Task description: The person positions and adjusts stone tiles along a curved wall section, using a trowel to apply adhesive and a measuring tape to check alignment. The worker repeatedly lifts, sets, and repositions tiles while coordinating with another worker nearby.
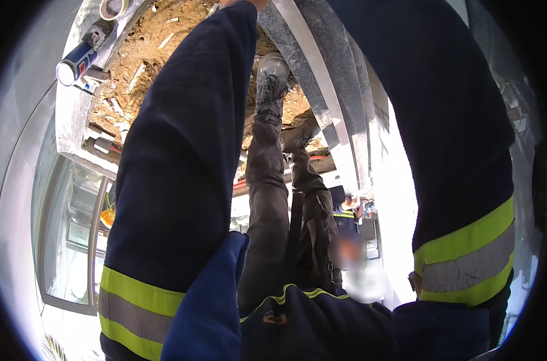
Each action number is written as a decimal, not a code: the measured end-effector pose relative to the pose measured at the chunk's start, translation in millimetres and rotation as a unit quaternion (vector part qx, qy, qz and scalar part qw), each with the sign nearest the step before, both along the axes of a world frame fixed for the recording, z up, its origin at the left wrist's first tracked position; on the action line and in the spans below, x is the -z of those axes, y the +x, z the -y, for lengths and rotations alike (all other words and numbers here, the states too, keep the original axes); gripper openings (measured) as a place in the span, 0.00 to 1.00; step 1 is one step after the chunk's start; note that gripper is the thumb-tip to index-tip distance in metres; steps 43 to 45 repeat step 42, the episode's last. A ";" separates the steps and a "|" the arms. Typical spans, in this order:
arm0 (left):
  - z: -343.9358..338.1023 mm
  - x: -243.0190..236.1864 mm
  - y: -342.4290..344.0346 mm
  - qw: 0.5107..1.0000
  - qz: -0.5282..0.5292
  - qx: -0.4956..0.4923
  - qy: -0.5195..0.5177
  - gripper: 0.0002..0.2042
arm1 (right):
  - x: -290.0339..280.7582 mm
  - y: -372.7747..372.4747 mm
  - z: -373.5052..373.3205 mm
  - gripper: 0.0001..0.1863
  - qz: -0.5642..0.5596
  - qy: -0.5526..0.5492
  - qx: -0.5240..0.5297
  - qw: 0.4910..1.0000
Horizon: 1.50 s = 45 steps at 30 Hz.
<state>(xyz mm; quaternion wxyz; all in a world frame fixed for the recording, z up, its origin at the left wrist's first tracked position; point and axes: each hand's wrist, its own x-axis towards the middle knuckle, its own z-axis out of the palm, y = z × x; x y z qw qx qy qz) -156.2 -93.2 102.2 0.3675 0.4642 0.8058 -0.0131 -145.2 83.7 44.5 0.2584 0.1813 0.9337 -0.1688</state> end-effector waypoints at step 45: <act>-16.8 -43.8 -12.2 0.997 0.024 -0.034 -0.064 0.54 | -140.2 98.0 88.2 0.35 0.031 -0.107 0.267 0.957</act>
